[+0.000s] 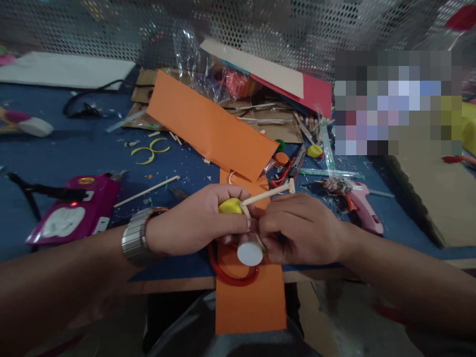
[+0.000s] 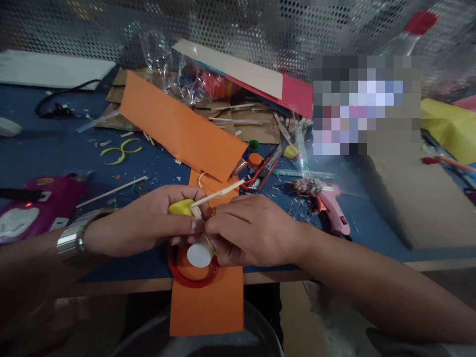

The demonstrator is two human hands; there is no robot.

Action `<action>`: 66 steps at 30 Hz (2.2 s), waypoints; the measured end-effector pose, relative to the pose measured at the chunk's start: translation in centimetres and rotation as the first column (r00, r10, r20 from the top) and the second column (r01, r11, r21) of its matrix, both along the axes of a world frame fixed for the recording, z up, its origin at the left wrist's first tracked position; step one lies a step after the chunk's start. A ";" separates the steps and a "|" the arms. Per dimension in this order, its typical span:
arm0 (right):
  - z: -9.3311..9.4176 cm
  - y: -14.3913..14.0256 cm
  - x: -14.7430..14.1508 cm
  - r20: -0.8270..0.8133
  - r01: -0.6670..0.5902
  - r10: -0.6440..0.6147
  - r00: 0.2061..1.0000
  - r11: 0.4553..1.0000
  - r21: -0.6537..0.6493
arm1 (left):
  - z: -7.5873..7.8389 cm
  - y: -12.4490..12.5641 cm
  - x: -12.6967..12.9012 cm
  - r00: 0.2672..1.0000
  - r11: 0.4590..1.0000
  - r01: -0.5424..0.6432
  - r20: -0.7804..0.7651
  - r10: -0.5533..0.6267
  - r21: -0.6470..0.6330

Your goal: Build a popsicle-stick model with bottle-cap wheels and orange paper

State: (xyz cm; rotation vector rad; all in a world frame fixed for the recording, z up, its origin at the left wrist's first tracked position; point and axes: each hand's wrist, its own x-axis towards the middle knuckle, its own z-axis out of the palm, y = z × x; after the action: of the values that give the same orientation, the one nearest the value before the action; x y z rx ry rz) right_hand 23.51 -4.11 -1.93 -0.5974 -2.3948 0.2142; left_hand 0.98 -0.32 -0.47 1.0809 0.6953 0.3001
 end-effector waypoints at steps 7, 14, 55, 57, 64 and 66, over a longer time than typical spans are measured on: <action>-0.1 0.0 0.0 0.023 -0.008 0.008 1.000 1.000 -0.019 | 0.0 0.0 0.0 1.000 0.999 0.010 -0.030 -0.009 0.031; 0.0 0.0 -0.2 0.012 0.015 -0.015 1.000 0.999 -0.048 | -0.1 0.2 -0.1 1.000 1.000 -0.001 -0.002 0.001 0.006; -0.6 -0.3 0.4 0.005 0.064 -0.065 0.998 0.950 -0.305 | 0.2 0.1 0.0 0.999 1.000 -0.013 -0.045 0.012 -0.006; -0.6 -0.3 0.4 0.020 0.075 -0.072 0.997 0.949 -0.306 | 0.2 0.1 0.0 0.999 1.000 -0.005 -0.042 0.004 -0.007; -0.7 -0.1 0.2 -0.016 0.129 -0.138 0.990 0.955 -0.267 | -0.1 0.1 -0.1 0.999 1.000 0.012 -0.048 -0.012 -0.005; -0.5 0.1 0.4 -0.053 0.151 -0.172 0.984 0.950 -0.274 | -0.2 0.0 -0.1 0.999 1.000 0.012 -0.050 -0.012 -0.004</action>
State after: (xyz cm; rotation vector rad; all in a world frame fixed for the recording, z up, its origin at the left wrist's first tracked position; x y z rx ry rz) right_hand 23.89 -3.99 -2.45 -0.8911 -2.2457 0.4880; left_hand 0.92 -0.28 -0.62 1.0918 0.7330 0.2622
